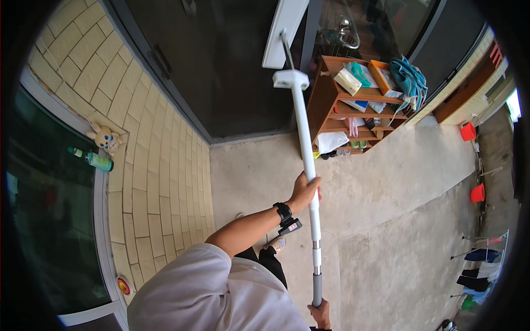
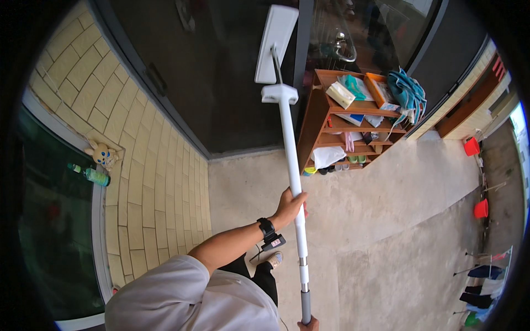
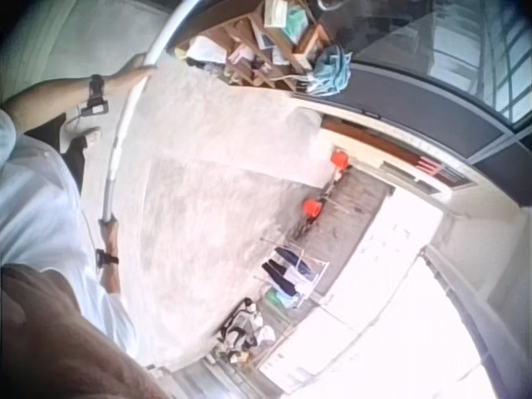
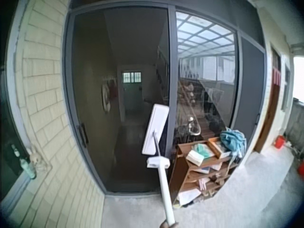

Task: Using a long-handled squeegee mop to clean glass doors and windows.

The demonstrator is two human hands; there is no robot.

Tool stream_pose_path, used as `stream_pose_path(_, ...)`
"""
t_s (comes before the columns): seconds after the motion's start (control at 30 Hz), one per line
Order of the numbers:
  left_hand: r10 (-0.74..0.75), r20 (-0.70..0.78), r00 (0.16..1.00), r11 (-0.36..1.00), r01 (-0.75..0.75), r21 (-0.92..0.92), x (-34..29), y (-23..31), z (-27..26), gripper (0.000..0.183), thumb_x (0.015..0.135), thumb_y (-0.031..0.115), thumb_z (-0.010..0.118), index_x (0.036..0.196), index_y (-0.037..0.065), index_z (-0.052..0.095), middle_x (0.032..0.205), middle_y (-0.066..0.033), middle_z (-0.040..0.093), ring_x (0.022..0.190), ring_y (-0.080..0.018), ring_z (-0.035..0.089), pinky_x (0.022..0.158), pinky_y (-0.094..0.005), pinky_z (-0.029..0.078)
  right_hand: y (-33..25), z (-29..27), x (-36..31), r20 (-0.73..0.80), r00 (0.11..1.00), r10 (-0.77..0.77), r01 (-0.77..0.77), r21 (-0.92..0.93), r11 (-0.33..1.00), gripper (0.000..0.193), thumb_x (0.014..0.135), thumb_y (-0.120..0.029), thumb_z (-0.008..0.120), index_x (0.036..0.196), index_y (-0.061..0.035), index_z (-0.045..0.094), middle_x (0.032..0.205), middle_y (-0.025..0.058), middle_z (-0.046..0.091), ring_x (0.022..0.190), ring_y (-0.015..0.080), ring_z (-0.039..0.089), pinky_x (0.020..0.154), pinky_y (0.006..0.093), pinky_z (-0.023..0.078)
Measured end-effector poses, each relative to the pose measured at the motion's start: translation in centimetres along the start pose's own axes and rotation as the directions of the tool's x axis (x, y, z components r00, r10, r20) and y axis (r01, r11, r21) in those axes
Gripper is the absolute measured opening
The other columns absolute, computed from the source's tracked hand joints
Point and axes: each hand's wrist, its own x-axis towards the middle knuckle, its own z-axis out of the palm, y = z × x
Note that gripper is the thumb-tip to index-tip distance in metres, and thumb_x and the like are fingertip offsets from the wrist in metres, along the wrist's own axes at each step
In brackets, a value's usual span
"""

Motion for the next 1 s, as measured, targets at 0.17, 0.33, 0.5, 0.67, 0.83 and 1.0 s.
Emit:
stream_pose_path(0.17,-0.126,-0.366,0.922,0.963,0.202,0.178,-0.3,-9.7,-5.7,0.02,0.089,0.015,0.059,0.09,-0.003,0.05,0.066,-0.0116,0.058,0.044,-0.0213,0.059,0.039,-0.0358,0.05,0.7,-0.4,-3.7,0.076,0.997,-0.032,0.028,0.053,0.998,0.019,0.075,-0.007,0.075,0.086,0.0005,0.062,0.065,0.0051,0.06,0.058,0.0149,0.053,0.048,0.0358,0.044)
stream_pose_path(0.33,-0.103,-0.603,0.791,0.93,0.291,0.223,-2.7,-12.6,-11.7,0.025,0.088,0.018,0.063,0.09,-0.004,0.051,0.066,-0.0128,0.059,0.044,-0.0243,0.06,0.039,-0.0362,0.052,-1.9,-1.5,-3.5,0.274,0.959,0.077,-0.141,0.224,0.964,0.022,0.069,-0.006,0.079,0.081,-0.0033,0.06,0.059,0.0023,0.055,0.046,0.0126,0.049,0.04,0.0306,0.039)
stream_pose_path(0.5,-0.475,-0.321,0.819,0.817,0.274,-0.508,-1.9,-5.1,-15.5,0.018,0.081,0.017,0.07,0.084,0.008,0.054,0.064,-0.0023,0.05,0.051,-0.0166,0.05,0.047,-0.0339,0.046,-7.5,-2.7,-0.3,0.643,0.743,0.187,-0.432,0.248,0.867,0.027,0.073,-0.011,0.079,0.09,-0.0015,0.06,0.061,0.0042,0.056,0.045,0.0146,0.05,0.04,0.0312,0.039)
stream_pose_path(0.67,-0.42,-0.423,0.803,0.889,0.27,-0.37,-3.9,-3.4,-14.9,0.018,0.086,0.015,0.067,0.08,0.011,0.051,0.062,-0.0001,0.046,0.051,-0.0134,0.046,0.047,-0.032,0.043,-9.1,-2.9,-0.9,0.624,0.721,0.302,-0.138,-0.297,0.945,0.056,0.078,-0.032,0.077,0.117,0.0025,0.055,0.087,0.0145,0.063,0.078,0.0258,0.061,0.067,0.0401,0.051)
stream_pose_path(0.83,-0.221,-0.397,0.891,0.945,0.095,-0.313,-4.6,6.3,-9.1,0.019,0.089,0.014,0.066,0.08,0.009,0.05,0.062,0.0,0.047,0.047,-0.012,0.045,0.044,-0.0294,0.04,-6.5,-2.3,2.2,0.529,0.846,0.067,-0.239,0.263,0.935,0.034,0.074,-0.021,0.08,0.098,-0.002,0.064,0.078,0.0041,0.063,0.069,0.0132,0.059,0.061,0.0297,0.05)
stream_pose_path(1.0,-0.115,-0.476,0.872,0.978,0.015,-0.21,-2.7,6.9,-9.2,0.021,0.09,0.014,0.065,0.078,0.007,0.049,0.059,-0.0007,0.047,0.043,-0.012,0.045,0.039,-0.0304,0.04,-4.2,0.0,5.4,0.295,0.943,-0.152,0.101,0.18,0.978,0.026,0.075,-0.011,0.082,0.091,-0.0003,0.064,0.07,0.0021,0.06,0.061,0.0119,0.051,0.054,0.0314,0.046)
